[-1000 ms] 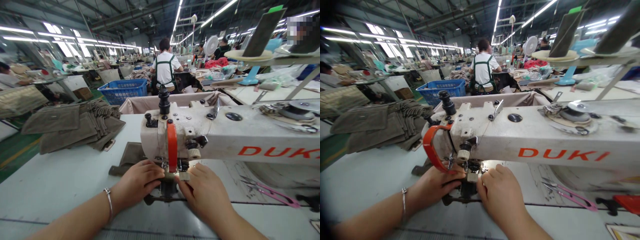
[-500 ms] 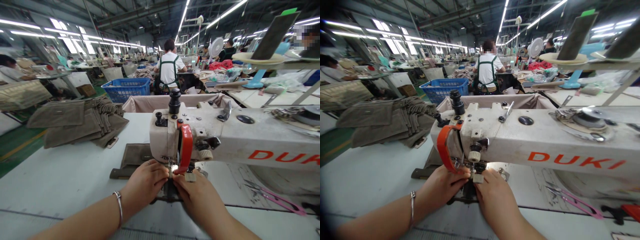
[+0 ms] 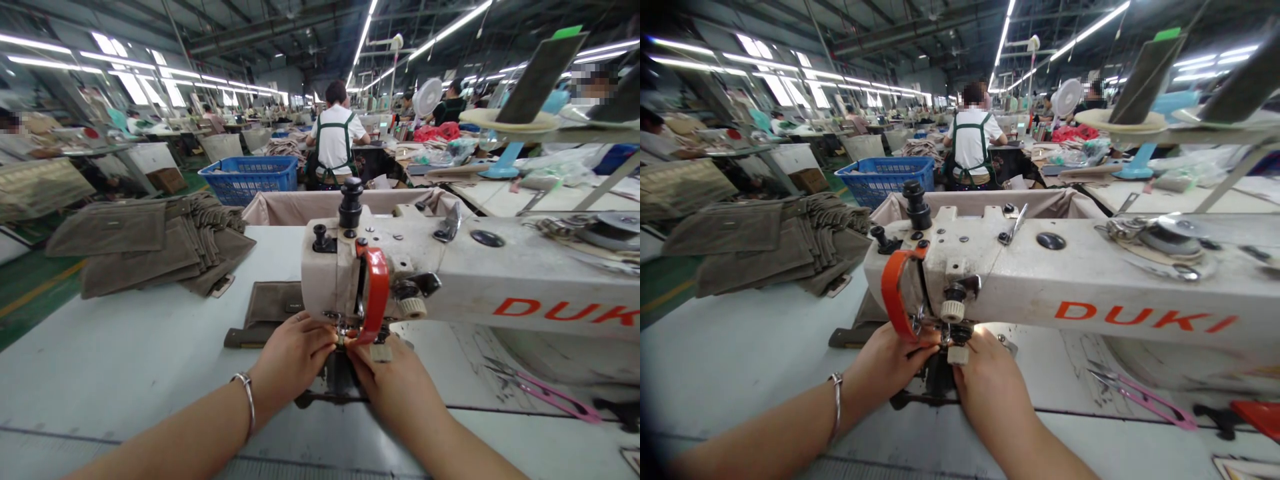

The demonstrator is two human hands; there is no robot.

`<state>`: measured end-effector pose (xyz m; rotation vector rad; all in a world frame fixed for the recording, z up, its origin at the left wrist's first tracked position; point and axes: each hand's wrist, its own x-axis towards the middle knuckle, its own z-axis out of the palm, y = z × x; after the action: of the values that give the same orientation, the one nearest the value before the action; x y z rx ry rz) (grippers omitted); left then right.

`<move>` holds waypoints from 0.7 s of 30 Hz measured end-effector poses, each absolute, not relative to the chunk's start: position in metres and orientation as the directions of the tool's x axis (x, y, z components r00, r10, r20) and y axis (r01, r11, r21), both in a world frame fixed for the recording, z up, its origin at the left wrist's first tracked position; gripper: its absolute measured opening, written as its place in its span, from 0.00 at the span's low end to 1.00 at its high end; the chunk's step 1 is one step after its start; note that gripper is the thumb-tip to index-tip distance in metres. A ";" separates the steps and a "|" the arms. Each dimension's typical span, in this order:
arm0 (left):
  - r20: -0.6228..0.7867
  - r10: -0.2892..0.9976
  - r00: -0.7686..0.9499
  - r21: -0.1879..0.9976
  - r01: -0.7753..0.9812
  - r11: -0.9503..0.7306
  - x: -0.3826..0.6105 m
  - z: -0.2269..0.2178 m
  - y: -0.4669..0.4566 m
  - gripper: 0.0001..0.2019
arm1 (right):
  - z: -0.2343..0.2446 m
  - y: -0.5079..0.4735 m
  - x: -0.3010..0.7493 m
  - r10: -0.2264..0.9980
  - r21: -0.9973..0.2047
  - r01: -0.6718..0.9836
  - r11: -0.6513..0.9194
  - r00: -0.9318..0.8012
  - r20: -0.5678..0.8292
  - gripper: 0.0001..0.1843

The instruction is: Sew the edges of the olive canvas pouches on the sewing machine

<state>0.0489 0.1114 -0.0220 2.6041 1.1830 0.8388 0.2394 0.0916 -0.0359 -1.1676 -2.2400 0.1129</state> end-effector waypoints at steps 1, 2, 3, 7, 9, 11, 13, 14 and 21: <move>0.429 0.736 0.524 0.364 0.645 -0.672 0.049 -0.023 0.112 0.06 | -0.037 0.091 0.239 0.768 -0.331 0.723 0.607 -0.427 0.477 0.12; 0.431 0.739 0.518 0.367 0.647 -0.668 0.049 -0.023 0.112 0.06 | -0.037 0.091 0.239 0.764 -0.321 0.725 0.609 -0.428 0.483 0.12; 0.432 0.741 0.513 0.370 0.649 -0.665 0.049 -0.025 0.112 0.06 | -0.038 0.091 0.239 0.759 -0.314 0.725 0.613 -0.429 0.489 0.12; 0.450 0.742 0.496 0.370 0.653 -0.661 0.048 -0.029 0.115 0.05 | -0.039 0.092 0.238 0.744 -0.317 0.714 0.625 -0.420 0.519 0.11; 0.450 0.746 0.491 0.369 0.658 -0.656 0.048 -0.030 0.115 0.05 | -0.040 0.092 0.239 0.749 -0.328 0.712 0.621 -0.415 0.516 0.11; 0.445 0.752 0.487 0.368 0.666 -0.649 0.048 -0.030 0.116 0.05 | -0.041 0.093 0.239 0.756 -0.342 0.709 0.616 -0.412 0.509 0.11; 0.439 0.758 0.483 0.367 0.673 -0.642 0.048 -0.030 0.115 0.05 | -0.043 0.094 0.239 0.760 -0.361 0.701 0.616 -0.406 0.507 0.11; 0.438 0.759 0.481 0.366 0.676 -0.640 0.049 -0.030 0.115 0.05 | -0.044 0.094 0.238 0.761 -0.369 0.696 0.615 -0.403 0.509 0.11; 0.454 0.749 0.482 0.345 0.680 -0.647 0.047 -0.036 0.114 0.06 | -0.043 0.091 0.234 0.777 -0.381 0.718 0.582 -0.354 0.521 0.13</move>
<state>0.0466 0.1141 -0.0359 2.6009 1.2604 0.8878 0.2340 0.0911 -0.0432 -1.1836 -2.1378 0.1122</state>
